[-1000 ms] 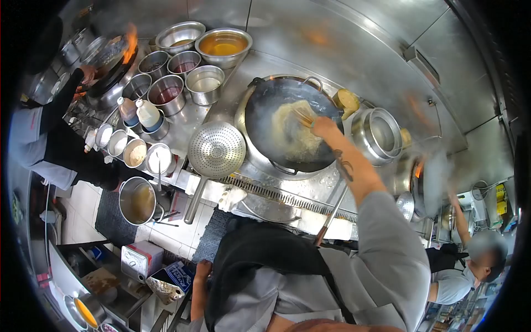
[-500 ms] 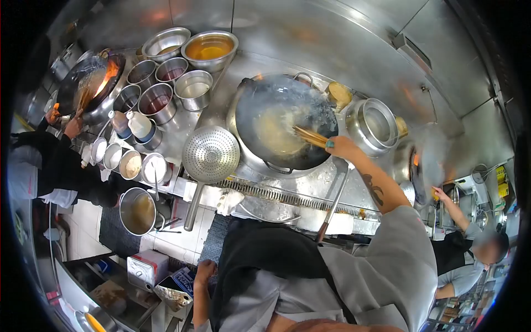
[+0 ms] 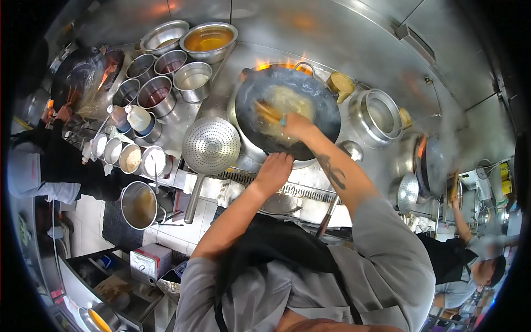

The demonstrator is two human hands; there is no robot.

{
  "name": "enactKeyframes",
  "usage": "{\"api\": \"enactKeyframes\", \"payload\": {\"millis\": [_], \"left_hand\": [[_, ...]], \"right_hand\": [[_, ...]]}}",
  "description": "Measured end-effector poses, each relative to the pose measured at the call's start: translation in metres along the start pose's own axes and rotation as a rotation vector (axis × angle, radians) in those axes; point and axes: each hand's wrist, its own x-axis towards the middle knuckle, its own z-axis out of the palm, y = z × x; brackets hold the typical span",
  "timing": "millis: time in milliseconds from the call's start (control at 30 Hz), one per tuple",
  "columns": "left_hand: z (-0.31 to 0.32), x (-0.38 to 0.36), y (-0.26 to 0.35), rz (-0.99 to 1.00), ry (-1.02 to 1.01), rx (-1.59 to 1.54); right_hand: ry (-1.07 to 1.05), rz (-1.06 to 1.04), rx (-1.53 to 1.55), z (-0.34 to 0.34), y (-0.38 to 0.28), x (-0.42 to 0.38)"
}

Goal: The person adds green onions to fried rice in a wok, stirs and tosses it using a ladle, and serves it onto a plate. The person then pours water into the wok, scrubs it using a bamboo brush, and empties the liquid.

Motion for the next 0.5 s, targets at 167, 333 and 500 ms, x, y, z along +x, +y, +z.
{"api": "enactKeyframes", "payload": {"millis": [167,333,500], "left_hand": [[0.022,0.005,-0.011,0.037,-0.065,0.054],[0.032,0.007,-0.007,0.004,-0.065,0.019],[0.025,0.005,-0.010,0.012,-0.040,-0.006]], "right_hand": [[-0.075,0.020,-0.150,-0.015,0.038,-0.068],[-0.042,0.348,-0.118,-0.020,0.064,-0.026],[-0.072,0.137,-0.186,-0.001,0.065,-0.064]]}}
